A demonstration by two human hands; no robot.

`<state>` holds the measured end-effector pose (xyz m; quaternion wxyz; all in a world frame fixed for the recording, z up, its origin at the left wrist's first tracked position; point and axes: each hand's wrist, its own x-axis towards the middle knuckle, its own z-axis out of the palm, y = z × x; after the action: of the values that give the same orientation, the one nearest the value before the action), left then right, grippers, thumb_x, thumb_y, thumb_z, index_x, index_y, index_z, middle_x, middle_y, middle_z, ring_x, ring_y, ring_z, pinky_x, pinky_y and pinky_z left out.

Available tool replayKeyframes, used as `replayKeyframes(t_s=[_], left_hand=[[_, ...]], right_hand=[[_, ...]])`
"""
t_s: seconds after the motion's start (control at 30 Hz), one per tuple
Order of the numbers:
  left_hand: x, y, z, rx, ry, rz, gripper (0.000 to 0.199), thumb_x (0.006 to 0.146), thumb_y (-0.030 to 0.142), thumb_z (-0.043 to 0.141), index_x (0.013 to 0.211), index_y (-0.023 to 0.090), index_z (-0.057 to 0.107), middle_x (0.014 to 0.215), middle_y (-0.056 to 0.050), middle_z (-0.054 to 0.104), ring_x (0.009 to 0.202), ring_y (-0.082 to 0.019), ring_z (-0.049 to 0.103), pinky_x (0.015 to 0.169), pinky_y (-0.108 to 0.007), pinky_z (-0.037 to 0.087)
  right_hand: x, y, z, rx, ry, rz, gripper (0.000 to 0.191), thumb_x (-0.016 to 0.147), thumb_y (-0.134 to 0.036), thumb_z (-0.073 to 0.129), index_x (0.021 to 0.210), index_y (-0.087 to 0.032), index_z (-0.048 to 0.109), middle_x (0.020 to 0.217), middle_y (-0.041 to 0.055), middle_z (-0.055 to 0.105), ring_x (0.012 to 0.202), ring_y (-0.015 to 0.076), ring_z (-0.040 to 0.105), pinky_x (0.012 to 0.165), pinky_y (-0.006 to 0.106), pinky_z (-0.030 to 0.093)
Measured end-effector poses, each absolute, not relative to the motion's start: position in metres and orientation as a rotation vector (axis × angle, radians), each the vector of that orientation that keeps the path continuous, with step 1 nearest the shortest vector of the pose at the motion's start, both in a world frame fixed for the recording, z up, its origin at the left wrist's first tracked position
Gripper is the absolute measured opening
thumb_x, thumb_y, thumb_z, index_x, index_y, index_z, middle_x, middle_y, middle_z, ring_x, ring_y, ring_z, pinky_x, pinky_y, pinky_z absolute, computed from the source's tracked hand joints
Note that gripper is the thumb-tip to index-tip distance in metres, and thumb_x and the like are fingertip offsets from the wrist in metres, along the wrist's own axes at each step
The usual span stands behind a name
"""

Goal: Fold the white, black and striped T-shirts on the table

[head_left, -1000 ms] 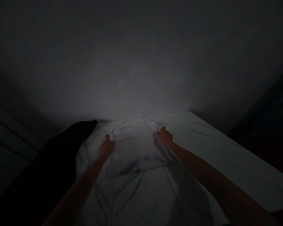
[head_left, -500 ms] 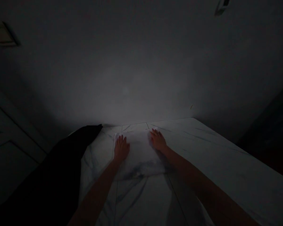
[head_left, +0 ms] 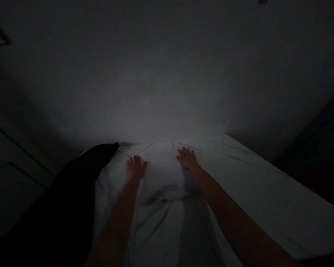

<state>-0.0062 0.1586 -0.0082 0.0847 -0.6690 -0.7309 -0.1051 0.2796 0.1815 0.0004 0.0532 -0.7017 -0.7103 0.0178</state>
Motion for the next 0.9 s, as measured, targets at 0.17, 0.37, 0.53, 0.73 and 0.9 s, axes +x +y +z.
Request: replayKeyframes(t_s=[0.17,0.37,0.53,0.73,0.9], left_hand=[[0.045,0.122,-0.009,-2.207,-1.959,-0.405,0.059,0.099,0.042,0.037,0.147,0.009,0.044,0.155,-0.025,0.031,0.145,-0.038,0.028,0.117,-0.057,0.021],[0.046,0.046,-0.039,-2.430,-1.695,-0.407,0.055,0.098,0.043,0.038,0.150,0.026,0.041,0.156,-0.013,0.036,0.144,-0.036,0.033,0.114,-0.062,0.026],[0.003,0.005,-0.046,-2.447,-1.644,-0.404,0.059,0.098,0.049,0.040,0.153,0.031,0.033,0.160,-0.012,0.028,0.146,-0.036,0.027,0.115,-0.060,0.027],[-0.030,-0.010,-0.053,-2.396,-1.651,-0.450,0.060,0.098,0.049,0.041,0.152,0.025,0.036,0.159,-0.017,0.030,0.146,-0.035,0.028,0.115,-0.052,0.032],[-0.040,-0.010,-0.063,-2.395,-1.647,-0.448,0.065,0.098,0.051,0.038,0.151,0.014,0.035,0.157,-0.023,0.031,0.147,-0.035,0.026,0.115,-0.053,0.032]], right_hand=[[0.229,0.143,0.004,-1.926,-2.216,-0.011,0.058,0.101,-0.042,0.030,0.147,-0.007,0.042,0.159,0.0191,0.027,0.148,0.0292,0.021,0.119,0.050,0.015],[0.210,0.055,-0.021,-1.642,-2.373,0.007,0.056,0.102,-0.041,0.027,0.150,-0.015,0.040,0.158,0.0135,0.031,0.147,0.0273,0.027,0.119,0.048,0.021],[0.251,0.013,-0.028,-1.585,-2.408,0.018,0.056,0.101,-0.049,0.031,0.152,-0.027,0.036,0.161,0.0050,0.025,0.149,0.0269,0.020,0.121,0.048,0.017],[0.297,0.005,-0.031,-1.760,-2.305,0.043,0.063,0.100,-0.052,0.032,0.153,-0.018,0.035,0.161,0.0115,0.024,0.150,0.0257,0.016,0.121,0.044,0.017],[0.303,0.006,-0.034,-1.808,-2.246,0.092,0.061,0.100,-0.046,0.031,0.152,-0.015,0.035,0.161,0.0122,0.025,0.149,0.0251,0.018,0.121,0.047,0.017]])
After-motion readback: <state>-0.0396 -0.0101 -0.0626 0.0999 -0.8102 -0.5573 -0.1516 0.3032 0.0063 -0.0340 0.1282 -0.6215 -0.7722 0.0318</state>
